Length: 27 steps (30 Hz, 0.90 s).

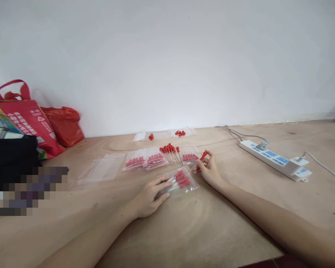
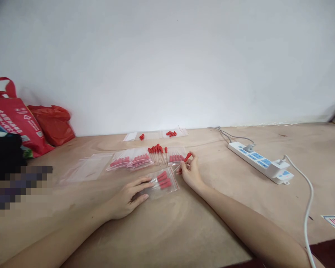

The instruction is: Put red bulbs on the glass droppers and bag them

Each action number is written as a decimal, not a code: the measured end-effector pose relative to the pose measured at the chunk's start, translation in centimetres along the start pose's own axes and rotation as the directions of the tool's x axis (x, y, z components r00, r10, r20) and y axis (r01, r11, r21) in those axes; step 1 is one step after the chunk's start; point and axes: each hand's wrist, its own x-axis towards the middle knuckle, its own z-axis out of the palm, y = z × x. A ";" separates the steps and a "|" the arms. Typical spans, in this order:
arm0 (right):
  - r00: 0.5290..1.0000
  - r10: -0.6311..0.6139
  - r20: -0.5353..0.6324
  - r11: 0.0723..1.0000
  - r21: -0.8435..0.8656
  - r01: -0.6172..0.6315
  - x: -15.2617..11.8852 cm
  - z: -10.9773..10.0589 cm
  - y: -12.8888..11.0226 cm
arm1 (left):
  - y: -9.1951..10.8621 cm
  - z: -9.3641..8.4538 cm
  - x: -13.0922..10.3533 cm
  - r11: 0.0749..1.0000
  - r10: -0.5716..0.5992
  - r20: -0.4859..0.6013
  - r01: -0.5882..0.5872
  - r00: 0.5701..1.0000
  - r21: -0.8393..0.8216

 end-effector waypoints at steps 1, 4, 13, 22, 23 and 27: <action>1.000 0.005 0.019 1.000 0.000 -0.005 -0.1 0.0 0.1 | 0.0 0.0 0.0 1.000 -0.002 0.000 0.002 1.000 0.000; 0.997 0.029 0.072 1.000 -0.010 -0.029 -0.3 -0.3 0.2 | 0.0 0.0 0.0 1.000 -0.012 0.004 0.012 1.000 0.003; 0.993 0.117 0.028 0.989 0.087 -0.119 -0.7 0.2 -0.6 | -0.1 0.1 -0.1 1.000 -0.021 0.003 0.021 1.000 0.007; 0.936 0.346 0.068 0.914 0.198 -0.353 -1.6 0.7 -1.4 | 0.1 -0.2 0.0 1.000 0.000 -0.008 0.000 1.000 -0.013; 0.927 0.367 0.075 0.907 0.191 -0.375 -1.6 0.6 -1.4 | 0.1 -0.3 0.0 1.000 0.003 -0.014 -0.003 1.000 -0.020; 0.915 0.379 0.139 0.918 0.071 -0.391 -1.5 0.3 -1.3 | 0.2 -0.3 0.0 0.999 -0.004 -0.024 0.003 1.000 -0.034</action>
